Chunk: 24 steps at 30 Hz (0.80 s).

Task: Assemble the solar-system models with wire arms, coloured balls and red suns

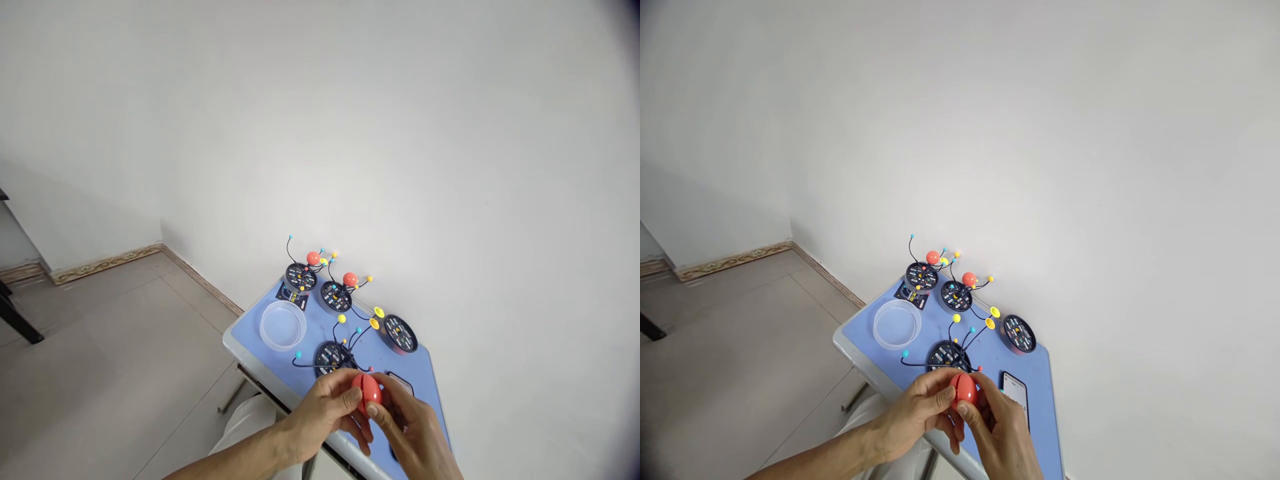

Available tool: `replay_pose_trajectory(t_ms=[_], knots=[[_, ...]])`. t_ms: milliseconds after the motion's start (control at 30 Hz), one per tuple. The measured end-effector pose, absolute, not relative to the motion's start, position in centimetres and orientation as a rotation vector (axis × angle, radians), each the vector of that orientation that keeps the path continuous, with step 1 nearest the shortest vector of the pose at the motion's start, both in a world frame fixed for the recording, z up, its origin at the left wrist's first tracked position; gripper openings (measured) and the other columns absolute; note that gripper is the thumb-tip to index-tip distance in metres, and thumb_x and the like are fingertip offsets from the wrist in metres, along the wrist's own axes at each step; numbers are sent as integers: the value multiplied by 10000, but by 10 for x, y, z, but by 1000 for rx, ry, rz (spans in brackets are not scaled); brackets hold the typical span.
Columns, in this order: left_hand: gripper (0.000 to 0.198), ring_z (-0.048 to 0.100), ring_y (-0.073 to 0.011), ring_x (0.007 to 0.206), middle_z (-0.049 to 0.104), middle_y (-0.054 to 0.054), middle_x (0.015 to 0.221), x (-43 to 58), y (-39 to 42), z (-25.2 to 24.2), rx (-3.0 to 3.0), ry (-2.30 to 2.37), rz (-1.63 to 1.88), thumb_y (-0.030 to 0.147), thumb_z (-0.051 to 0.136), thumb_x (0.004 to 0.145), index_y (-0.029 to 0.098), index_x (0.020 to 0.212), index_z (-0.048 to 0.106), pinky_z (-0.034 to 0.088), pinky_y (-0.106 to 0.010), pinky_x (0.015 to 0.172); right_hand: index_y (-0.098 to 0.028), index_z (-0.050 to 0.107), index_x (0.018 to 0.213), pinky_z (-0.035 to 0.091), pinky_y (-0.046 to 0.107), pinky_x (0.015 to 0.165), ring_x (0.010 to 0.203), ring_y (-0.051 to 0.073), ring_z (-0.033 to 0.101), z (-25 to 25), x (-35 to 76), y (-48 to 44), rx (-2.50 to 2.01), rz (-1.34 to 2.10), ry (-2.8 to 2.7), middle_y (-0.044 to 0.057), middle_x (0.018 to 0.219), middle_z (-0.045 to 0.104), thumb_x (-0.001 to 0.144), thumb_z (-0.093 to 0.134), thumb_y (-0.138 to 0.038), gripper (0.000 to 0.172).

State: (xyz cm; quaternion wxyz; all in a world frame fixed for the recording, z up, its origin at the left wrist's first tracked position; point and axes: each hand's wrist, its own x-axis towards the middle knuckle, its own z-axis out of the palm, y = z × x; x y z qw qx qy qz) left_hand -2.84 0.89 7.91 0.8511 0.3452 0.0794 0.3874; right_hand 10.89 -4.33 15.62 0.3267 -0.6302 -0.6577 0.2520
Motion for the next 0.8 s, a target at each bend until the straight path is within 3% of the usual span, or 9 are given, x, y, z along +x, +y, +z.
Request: replay_pose_trajectory(t_ms=[333, 500, 800], knots=[[569, 639, -160, 617, 617, -63, 820, -27, 10, 77, 795, 165, 862, 567, 754, 763, 121, 1104, 666, 571, -320, 588, -168, 685, 982, 384, 220, 434, 454, 115, 467, 153, 107, -43, -1675, 604, -1726, -32, 542, 585, 863, 521, -684, 555], [561, 645, -163, 633, 627, -66, 856, -26, 8, 77, 786, 169, 904, 558, 758, 764, 136, 1123, 672, 581, -333, 610, -167, 685, 997, 401, 230, 455, 485, 133, 511, 156, 105, -44, -1692, 587, -1752, -23, 564, 593, 871, 498, -690, 570], [504, 637, -152, 631, 622, -72, 846, -31, 9, 79, 800, 127, 871, 552, 687, 836, 127, 1107, 681, 578, -309, 589, -179, 672, 1084, 419, 226, 507, 550, 133, 535, 155, 115, -44, -1633, 633, -1804, -14, 665, 628, 894, 579, -544, 422]])
